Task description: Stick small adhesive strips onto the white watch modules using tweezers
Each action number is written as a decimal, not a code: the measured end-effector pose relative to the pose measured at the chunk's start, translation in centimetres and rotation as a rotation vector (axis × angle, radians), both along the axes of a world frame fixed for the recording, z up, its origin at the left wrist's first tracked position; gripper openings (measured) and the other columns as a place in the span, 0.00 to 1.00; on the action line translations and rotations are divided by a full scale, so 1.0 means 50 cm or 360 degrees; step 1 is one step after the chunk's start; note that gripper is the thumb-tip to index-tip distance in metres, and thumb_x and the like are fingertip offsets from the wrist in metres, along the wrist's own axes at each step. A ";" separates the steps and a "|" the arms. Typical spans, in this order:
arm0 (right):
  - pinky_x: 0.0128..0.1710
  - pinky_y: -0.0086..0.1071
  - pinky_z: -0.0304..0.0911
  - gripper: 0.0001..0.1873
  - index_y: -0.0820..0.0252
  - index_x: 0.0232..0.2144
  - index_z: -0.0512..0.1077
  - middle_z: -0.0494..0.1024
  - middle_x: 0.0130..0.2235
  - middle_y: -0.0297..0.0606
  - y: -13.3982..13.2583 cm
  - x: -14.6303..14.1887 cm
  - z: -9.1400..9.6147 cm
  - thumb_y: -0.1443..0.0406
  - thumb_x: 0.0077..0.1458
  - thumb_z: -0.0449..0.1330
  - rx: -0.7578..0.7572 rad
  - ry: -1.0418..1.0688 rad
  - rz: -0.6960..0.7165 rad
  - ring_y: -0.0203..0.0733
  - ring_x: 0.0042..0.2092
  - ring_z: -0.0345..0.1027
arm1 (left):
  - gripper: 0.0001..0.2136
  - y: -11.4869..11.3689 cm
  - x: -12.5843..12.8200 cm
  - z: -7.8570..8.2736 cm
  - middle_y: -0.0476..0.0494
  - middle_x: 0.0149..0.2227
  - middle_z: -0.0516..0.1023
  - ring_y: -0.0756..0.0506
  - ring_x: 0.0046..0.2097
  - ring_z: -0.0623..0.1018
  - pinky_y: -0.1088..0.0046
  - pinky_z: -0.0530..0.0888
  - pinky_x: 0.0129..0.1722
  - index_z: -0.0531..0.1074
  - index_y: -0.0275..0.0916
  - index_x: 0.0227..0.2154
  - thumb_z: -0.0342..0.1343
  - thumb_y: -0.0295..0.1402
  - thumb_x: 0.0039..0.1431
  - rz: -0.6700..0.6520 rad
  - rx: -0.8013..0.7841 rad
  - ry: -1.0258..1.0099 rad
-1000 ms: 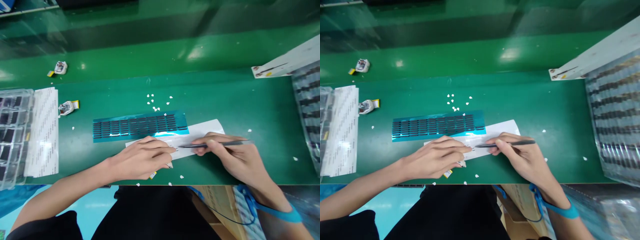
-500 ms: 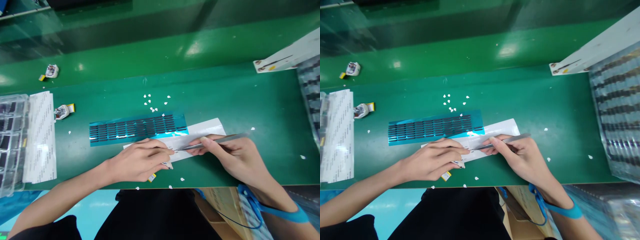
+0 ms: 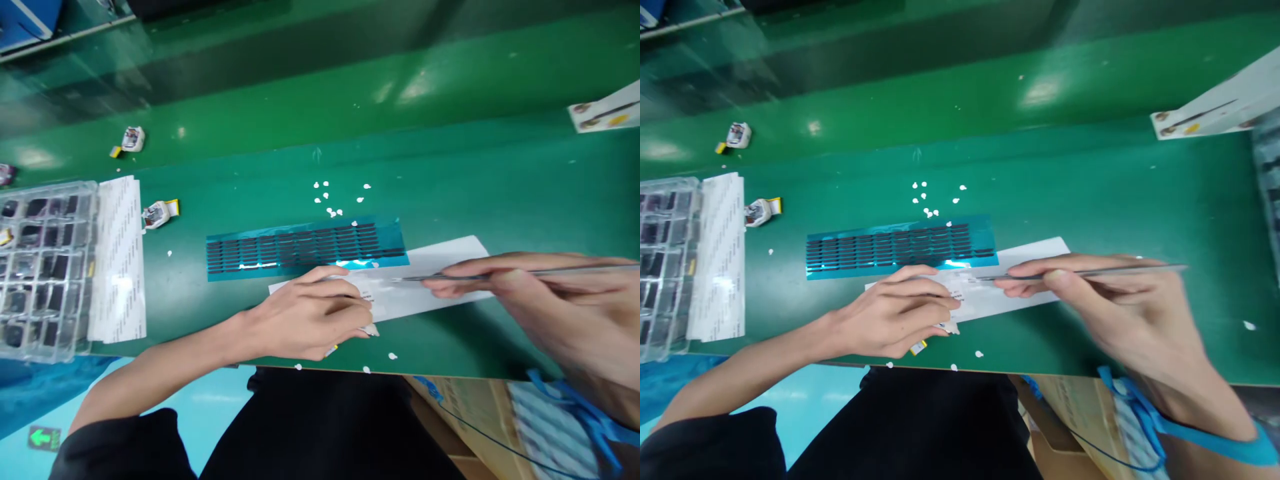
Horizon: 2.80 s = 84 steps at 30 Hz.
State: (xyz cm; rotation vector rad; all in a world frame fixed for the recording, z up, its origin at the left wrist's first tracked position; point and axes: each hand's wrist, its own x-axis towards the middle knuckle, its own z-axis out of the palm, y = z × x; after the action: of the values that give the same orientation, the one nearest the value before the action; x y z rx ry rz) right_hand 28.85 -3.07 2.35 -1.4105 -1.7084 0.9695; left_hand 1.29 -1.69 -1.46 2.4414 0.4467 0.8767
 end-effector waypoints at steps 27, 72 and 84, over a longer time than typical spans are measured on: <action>0.22 0.31 0.75 0.12 0.55 0.30 0.82 0.81 0.26 0.34 0.034 -0.154 0.020 0.61 0.67 0.65 0.0075 0.0456 -0.0060 0.40 0.22 0.75 | 0.24 0.005 -0.017 0.059 0.40 0.41 0.87 0.43 0.36 0.88 0.72 0.86 0.37 0.72 0.32 0.62 0.64 0.29 0.64 0.0313 -0.1843 -0.0519; 0.37 0.32 0.75 0.11 0.48 0.43 0.82 0.85 0.44 0.33 0.068 0.057 -0.047 0.68 0.71 0.61 0.0476 -0.0236 0.0456 0.40 0.44 0.80 | 0.10 0.063 0.055 -0.004 0.41 0.53 0.83 0.41 0.60 0.77 0.63 0.71 0.54 0.72 0.37 0.52 0.49 0.25 0.75 0.0207 -0.0221 0.0282; 0.44 0.43 0.78 0.29 0.33 0.62 0.73 0.83 0.52 0.32 0.049 0.059 -0.034 0.73 0.69 0.61 0.0670 -0.0471 0.0421 0.44 0.51 0.79 | 0.12 0.067 0.059 -0.021 0.46 0.47 0.85 0.43 0.59 0.76 0.63 0.67 0.54 0.75 0.39 0.49 0.48 0.23 0.75 0.0189 -0.0013 0.0440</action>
State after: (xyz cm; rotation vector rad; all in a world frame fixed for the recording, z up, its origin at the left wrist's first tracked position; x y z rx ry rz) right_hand 31.81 -0.62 0.65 -1.1056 -2.2059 0.4993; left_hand 4.23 1.67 -2.53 2.5593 0.6992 0.5814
